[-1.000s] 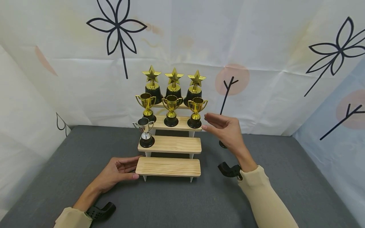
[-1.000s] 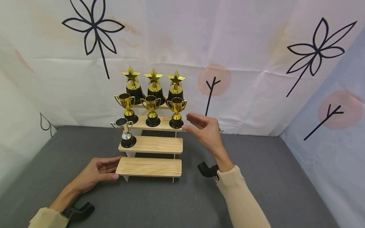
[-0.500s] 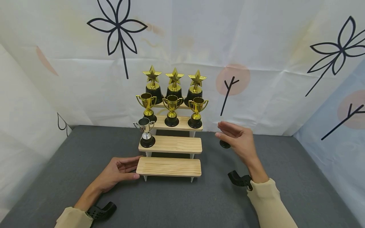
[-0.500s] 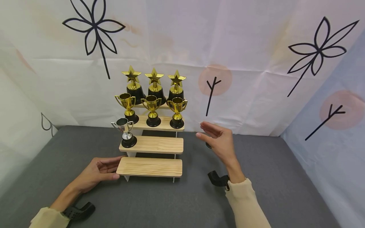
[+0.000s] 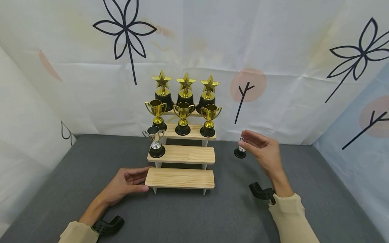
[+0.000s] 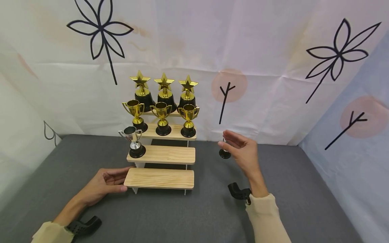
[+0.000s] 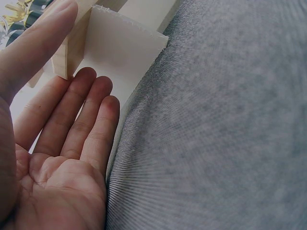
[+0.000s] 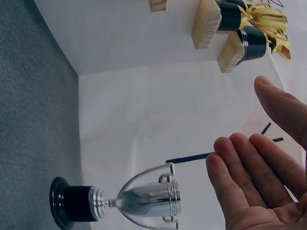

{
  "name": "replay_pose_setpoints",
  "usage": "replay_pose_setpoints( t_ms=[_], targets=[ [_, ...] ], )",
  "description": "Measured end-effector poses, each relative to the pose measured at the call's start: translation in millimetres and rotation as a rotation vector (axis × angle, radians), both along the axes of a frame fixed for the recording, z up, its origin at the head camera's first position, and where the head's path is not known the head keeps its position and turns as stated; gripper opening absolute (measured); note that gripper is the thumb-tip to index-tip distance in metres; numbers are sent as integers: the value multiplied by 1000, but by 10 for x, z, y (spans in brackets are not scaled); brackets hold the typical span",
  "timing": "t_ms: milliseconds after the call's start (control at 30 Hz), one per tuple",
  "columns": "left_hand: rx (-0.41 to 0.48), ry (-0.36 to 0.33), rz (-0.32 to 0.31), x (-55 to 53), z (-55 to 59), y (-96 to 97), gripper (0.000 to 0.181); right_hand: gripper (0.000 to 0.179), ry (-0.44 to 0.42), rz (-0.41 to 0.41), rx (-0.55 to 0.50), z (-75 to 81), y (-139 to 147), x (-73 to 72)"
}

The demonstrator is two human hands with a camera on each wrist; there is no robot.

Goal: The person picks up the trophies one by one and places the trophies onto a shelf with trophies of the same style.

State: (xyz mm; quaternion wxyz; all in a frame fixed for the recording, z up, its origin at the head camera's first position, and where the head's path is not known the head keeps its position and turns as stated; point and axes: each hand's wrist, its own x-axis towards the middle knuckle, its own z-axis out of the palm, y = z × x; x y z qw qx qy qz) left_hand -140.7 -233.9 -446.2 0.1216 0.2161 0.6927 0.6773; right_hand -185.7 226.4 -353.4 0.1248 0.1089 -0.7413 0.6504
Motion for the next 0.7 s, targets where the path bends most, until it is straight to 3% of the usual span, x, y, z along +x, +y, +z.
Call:
replay_pose_setpoints(
  t_ms=[500,700],
  targets=[
    [2,1,-7,-3,-4,-1,66,52,38,-78,-176,28,275,-26],
    [1,1,-1,2,2,2,66,53,27,-106,-193,-3,356,-37]
  ],
)
